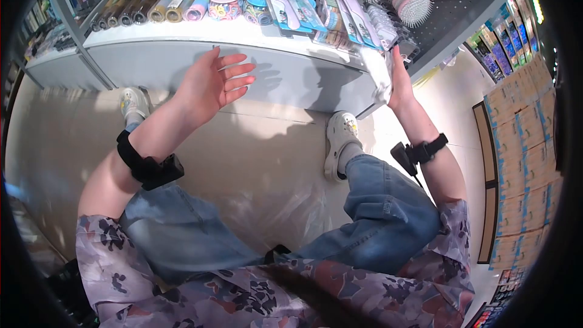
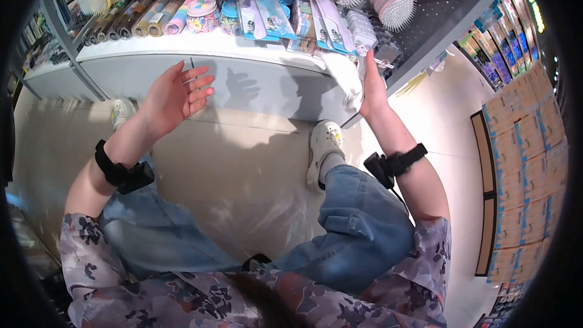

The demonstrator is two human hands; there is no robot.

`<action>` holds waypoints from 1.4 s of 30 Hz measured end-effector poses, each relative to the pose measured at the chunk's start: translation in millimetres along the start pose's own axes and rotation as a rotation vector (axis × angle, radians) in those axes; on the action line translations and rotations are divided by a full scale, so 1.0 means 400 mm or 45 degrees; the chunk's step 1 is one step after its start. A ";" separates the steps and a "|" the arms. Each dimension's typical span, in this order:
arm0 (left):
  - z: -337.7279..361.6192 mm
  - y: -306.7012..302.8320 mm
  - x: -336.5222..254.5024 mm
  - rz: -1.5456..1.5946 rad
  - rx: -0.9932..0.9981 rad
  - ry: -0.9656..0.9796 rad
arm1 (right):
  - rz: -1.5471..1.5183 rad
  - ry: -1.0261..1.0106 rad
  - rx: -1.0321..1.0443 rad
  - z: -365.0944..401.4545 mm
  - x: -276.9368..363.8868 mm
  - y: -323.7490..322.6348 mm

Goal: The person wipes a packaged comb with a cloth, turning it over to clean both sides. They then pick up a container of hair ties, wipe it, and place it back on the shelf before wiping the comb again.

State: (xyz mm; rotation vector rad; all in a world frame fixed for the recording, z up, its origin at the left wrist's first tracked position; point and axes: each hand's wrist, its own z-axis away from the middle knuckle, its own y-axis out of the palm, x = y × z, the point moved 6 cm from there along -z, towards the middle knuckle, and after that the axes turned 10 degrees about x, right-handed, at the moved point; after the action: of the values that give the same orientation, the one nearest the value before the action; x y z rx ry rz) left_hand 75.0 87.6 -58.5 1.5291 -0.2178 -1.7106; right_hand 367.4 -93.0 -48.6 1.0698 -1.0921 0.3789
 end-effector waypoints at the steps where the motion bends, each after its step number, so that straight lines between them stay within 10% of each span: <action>1: 0.000 -0.001 -0.002 0.006 -0.011 -0.001 | -0.004 0.039 -0.016 -0.017 0.011 -0.011; 17: 0.128 0.081 -0.108 -0.178 0.068 0.212 | 0.051 -0.253 0.093 0.038 0.115 0.047; 29: 0.182 0.176 -0.107 -0.267 0.155 0.173 | 0.405 -0.708 0.206 0.481 0.307 0.143; 36: 0.192 0.351 0.010 -0.440 0.464 -0.052 | 0.534 -0.825 0.260 0.590 0.343 0.183; 42: 0.204 0.466 0.038 -0.416 1.003 0.074 | 0.646 -0.378 0.524 0.609 0.247 0.300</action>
State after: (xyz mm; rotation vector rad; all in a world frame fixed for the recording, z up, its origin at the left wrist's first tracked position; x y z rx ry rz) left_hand 86.2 -75.1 64.2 2.2759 -0.7088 -1.9428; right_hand 198.4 -265.0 110.7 1.2252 -1.6015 0.8997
